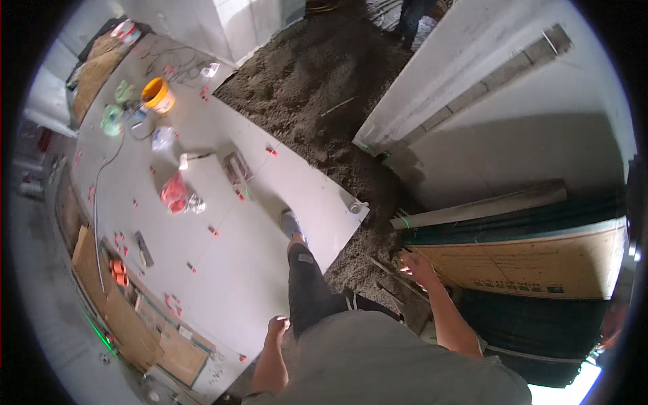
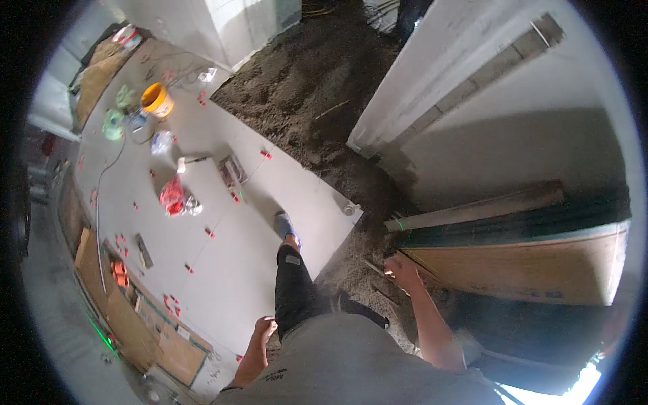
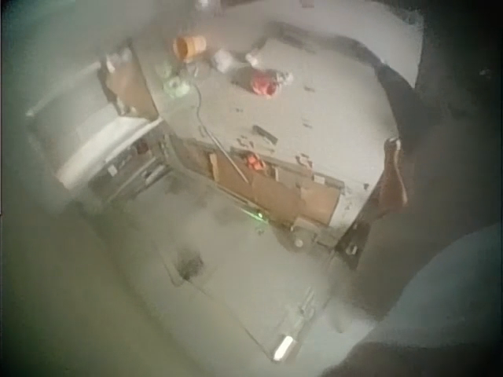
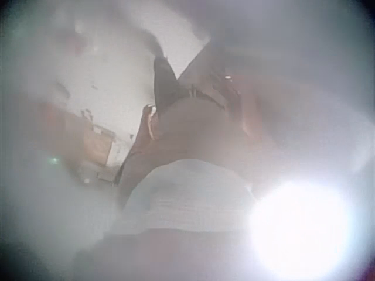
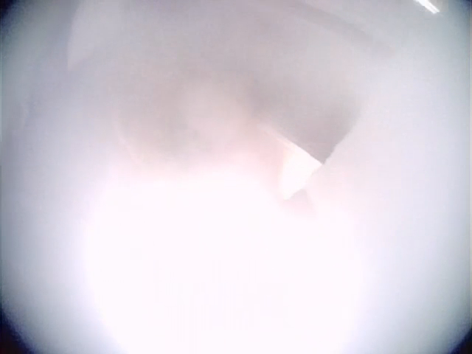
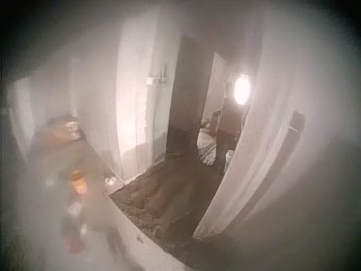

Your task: The person places a large white tile onto a prepared floor bed, uses a trowel to smooth the surface, and then uses a shovel to spread cement around the tile edges. Red tile spacers are used to maintain alignment.

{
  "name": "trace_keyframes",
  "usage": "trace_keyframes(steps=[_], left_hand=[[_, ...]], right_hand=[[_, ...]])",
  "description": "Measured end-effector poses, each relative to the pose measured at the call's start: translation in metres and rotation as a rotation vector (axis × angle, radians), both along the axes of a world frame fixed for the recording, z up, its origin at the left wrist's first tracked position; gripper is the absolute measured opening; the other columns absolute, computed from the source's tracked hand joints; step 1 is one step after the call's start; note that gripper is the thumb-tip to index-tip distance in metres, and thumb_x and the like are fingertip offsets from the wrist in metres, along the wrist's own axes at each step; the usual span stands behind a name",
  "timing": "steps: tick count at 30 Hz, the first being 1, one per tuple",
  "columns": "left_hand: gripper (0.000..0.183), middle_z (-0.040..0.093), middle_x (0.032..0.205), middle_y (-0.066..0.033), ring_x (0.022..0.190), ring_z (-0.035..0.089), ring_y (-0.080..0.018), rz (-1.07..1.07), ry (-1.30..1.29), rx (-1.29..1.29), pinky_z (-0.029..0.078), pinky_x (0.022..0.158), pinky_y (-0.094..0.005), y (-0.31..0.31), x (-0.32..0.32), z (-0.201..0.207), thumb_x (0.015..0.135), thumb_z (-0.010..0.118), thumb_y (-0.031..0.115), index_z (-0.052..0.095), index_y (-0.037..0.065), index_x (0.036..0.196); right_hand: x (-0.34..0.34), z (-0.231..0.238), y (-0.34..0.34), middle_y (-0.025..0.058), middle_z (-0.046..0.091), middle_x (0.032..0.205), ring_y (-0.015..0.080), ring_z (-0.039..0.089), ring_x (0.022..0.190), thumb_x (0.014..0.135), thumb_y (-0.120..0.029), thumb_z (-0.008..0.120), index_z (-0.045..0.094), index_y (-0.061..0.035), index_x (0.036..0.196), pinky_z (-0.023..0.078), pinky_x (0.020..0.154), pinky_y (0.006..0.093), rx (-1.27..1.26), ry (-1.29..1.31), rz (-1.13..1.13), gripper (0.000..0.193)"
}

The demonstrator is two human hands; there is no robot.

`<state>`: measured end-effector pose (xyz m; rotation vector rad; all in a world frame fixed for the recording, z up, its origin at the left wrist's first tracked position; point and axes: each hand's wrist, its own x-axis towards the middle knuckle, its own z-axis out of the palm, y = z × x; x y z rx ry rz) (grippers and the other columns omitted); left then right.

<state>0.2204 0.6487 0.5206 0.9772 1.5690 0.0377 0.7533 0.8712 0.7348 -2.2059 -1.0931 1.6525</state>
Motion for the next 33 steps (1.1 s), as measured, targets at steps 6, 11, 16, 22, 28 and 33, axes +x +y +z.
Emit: trace_keyframes(steps=[6,11,16,22,28,33], left_hand=[[0.052,0.069,0.102,-0.0085,0.095,0.064,-0.017,0.562,-0.298,-0.138,0.047,0.08,-0.0298,0.291,-0.001,0.142,0.088,0.062,0.022,0.053,-0.002,0.133],[0.049,0.067,0.088,-0.0056,0.072,0.054,-0.0106,0.674,-0.234,-0.071,0.044,0.066,-0.0251,0.412,-0.049,0.191,0.083,0.066,0.018,0.058,-0.004,0.126],[0.014,0.06,0.072,-0.001,0.059,0.054,-0.0111,0.54,-0.476,-0.289,0.043,0.053,-0.0257,0.433,-0.124,0.08,0.085,0.058,0.008,0.065,0.005,0.098],[0.02,0.065,0.089,-0.0055,0.073,0.06,-0.015,0.508,0.033,-0.356,0.042,0.054,-0.0251,0.481,-0.097,0.124,0.091,0.055,0.019,0.061,0.007,0.106],[0.019,0.065,0.087,-0.0068,0.081,0.061,-0.0214,0.124,-0.005,-0.19,0.045,0.066,-0.0322,0.643,-0.018,0.066,0.089,0.056,0.02,0.065,0.008,0.101],[0.019,0.066,0.086,-0.0078,0.087,0.063,-0.0268,-0.235,0.017,0.153,0.048,0.075,-0.0382,0.823,-0.015,0.04,0.088,0.057,0.021,0.068,0.008,0.097]], right_hand=[[-0.002,-0.007,0.083,0.0095,0.067,0.094,0.0196,0.064,0.08,0.093,-0.026,0.066,0.064,-0.0044,0.109,0.05,0.066,0.0361,-0.156,-0.038,-0.305,0.027],[-0.03,0.023,0.179,0.008,0.065,0.09,0.0187,0.063,0.077,0.095,-0.025,0.061,0.066,-0.0053,0.108,0.052,0.065,0.0368,-0.157,0.025,-0.573,0.024],[-0.012,-0.037,0.223,0.0078,0.066,0.087,0.0208,0.065,0.075,0.093,-0.023,0.064,0.067,-0.0063,0.101,0.052,0.061,0.0384,0.139,-0.066,-0.139,0.019],[-0.031,-0.107,0.329,0.0041,0.062,0.073,0.0189,0.065,0.063,0.092,-0.023,0.061,0.062,-0.0089,0.085,0.049,0.049,0.0353,-0.239,0.221,-0.438,0.016],[0.045,-0.179,0.474,0.0027,0.058,0.068,0.0176,0.056,0.052,0.094,-0.027,0.058,0.057,-0.0106,0.075,0.046,0.048,0.0347,-0.324,0.157,-0.087,0.025],[0.047,-0.137,0.534,0.0049,0.061,0.078,0.0198,0.059,0.063,0.095,-0.029,0.057,0.059,-0.0116,0.083,0.049,0.055,0.0387,-0.242,0.125,-0.075,0.021]])
